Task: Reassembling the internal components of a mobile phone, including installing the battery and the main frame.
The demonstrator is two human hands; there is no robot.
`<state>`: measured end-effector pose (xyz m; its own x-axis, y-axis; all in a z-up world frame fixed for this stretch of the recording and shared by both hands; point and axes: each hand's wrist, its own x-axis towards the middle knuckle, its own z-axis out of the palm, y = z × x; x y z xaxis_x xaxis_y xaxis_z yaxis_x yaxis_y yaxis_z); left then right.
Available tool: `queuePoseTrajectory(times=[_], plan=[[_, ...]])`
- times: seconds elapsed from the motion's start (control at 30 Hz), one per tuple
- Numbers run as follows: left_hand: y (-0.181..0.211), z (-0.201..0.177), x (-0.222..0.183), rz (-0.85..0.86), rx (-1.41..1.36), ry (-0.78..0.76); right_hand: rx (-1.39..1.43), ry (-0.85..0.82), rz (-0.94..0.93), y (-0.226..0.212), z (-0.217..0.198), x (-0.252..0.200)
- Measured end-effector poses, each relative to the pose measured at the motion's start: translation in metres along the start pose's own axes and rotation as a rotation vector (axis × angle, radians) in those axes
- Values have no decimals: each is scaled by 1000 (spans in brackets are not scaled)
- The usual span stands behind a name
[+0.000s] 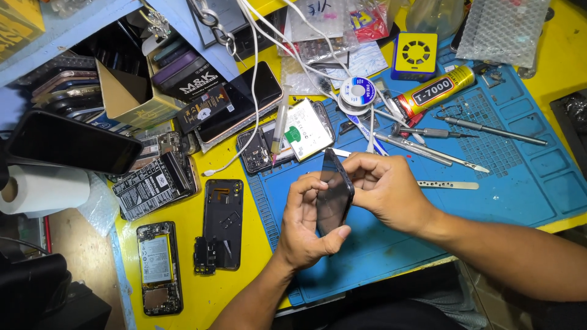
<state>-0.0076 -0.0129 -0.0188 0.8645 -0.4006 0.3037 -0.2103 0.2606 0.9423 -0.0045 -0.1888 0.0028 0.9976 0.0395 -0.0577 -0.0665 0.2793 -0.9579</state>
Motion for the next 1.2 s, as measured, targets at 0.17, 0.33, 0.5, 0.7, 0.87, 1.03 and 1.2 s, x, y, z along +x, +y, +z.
queuePoseTrajectory(times=[0.17,0.33,0.5,0.7,0.87,1.03,1.2], plan=[[1,-1,1,-4,-4,-4,11,10,9,1,0,0],[0,0,1,-6,-5,1,9,20,15,2,-1,1],[0,1,1,-10,-9,6,23,32,32,5,-2,2],[-1,2,2,-2,2,12,27,52,71,4,-2,4],[-4,1,1,-20,-7,25,23,58,76,14,-6,5],[-9,0,-1,-16,3,38,16,78,85,12,-2,4],[-9,-1,0,-43,-10,30,18,96,94,13,-2,7]])
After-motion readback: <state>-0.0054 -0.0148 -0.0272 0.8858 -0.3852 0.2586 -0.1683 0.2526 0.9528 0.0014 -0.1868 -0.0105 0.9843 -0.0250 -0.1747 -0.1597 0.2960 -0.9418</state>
